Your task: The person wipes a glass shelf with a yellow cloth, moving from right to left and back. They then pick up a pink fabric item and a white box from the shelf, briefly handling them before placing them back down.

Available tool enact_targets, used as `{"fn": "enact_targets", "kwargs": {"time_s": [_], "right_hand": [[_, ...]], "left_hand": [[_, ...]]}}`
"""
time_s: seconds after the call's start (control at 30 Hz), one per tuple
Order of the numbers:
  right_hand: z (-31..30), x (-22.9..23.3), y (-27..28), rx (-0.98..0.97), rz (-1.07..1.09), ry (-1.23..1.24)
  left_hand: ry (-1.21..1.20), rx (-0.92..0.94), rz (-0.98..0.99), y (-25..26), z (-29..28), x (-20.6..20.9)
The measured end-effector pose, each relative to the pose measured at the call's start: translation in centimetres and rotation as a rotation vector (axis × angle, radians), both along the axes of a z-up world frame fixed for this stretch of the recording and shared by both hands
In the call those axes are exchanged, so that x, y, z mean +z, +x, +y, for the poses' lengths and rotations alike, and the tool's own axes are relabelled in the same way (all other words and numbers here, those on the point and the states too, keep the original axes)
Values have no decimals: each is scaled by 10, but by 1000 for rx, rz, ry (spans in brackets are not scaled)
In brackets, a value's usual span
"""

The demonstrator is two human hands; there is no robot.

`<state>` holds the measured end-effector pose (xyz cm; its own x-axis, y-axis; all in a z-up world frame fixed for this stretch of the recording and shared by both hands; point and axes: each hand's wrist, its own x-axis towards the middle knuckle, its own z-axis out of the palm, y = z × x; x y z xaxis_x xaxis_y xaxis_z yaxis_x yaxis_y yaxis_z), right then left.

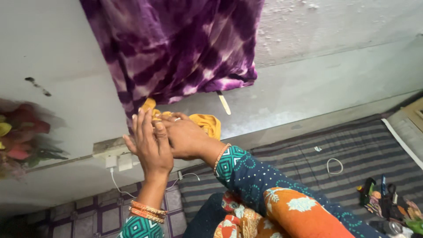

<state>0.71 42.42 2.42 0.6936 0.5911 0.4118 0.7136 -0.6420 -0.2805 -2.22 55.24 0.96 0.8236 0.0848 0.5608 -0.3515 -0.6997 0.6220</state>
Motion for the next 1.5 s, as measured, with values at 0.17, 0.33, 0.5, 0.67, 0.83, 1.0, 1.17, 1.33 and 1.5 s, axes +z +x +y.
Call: {"fn": "enact_targets", "kwargs": {"time_s": [0.17, 0.33, 0.5, 0.67, 0.83, 1.0, 1.17, 1.33, 1.5], "right_hand": [[-11, 2, -30, -111, 24, 111], [-53, -5, -50, -324, -137, 137], [-140, -14, -63, -553, -326, 130], [-239, -30, -66, -736, -410, 129], [-302, -39, -72, -1006, -387, 99], [-285, -42, -63, -1193, -299, 134], [-209, -40, -66, -929, -340, 129], [-116, -21, -60, -656, -183, 104], [-50, -9, -54, -396, -43, 53]], "left_hand": [[97, -213, -164, 1, -7, 25], [147, -348, -155, 6, -38, 24], [314, -341, 21, 11, -57, 8], [495, -276, 29, 14, -62, 0], [569, -244, 39, 14, -64, -1], [588, -236, 37, 16, -65, -2], [583, -263, 130, 26, -63, -4], [257, -432, 311, 54, -47, -9], [170, -456, 333, 82, -16, -12]]}}
